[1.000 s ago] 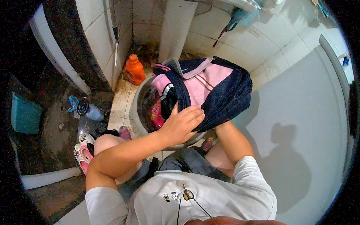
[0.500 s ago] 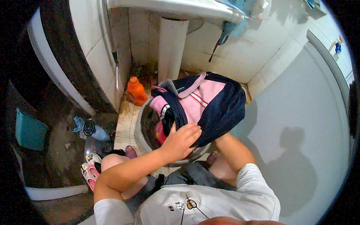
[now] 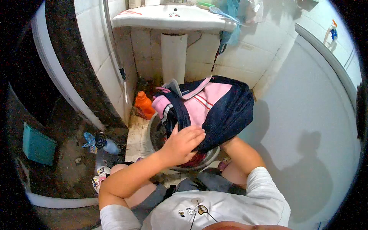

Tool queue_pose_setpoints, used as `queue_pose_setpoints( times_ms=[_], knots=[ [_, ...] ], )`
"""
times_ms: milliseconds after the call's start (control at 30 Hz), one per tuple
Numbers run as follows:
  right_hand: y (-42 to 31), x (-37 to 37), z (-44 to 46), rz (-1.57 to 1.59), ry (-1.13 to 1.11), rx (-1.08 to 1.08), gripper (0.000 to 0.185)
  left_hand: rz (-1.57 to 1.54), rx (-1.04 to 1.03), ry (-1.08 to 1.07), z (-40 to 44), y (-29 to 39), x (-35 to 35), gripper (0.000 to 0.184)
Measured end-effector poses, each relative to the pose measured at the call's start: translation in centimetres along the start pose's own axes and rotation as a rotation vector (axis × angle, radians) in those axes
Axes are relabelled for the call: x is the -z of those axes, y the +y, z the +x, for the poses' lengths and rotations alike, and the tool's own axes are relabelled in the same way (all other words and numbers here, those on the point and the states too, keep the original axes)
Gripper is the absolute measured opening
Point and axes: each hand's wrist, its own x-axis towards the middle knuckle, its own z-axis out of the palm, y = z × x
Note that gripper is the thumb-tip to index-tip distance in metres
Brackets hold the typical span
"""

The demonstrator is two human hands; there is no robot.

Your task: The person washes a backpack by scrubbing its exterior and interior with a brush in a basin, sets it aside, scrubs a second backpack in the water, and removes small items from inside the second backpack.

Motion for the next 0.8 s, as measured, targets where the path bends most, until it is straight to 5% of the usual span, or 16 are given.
queue_pose_setpoints(
  times_ms=[533,600,800],
  knots=[
    [-7.0,-11.5,-1.6,-0.158,-0.586,0.468,0.032,0.28,-0.435,0.261,3.1,-1.9,0.4,0.028],
    [-9.4,-15.9,-3.1,-0.206,-0.666,0.517,0.032,0.29,-0.526,0.35,4.6,-0.8,4.6,0.027],
    [-12.3,-25.9,-3.5,-0.225,-0.819,0.565,0.032,0.332,-0.401,0.186,6.4,-1.0,13.1,0.029]
  ],
)
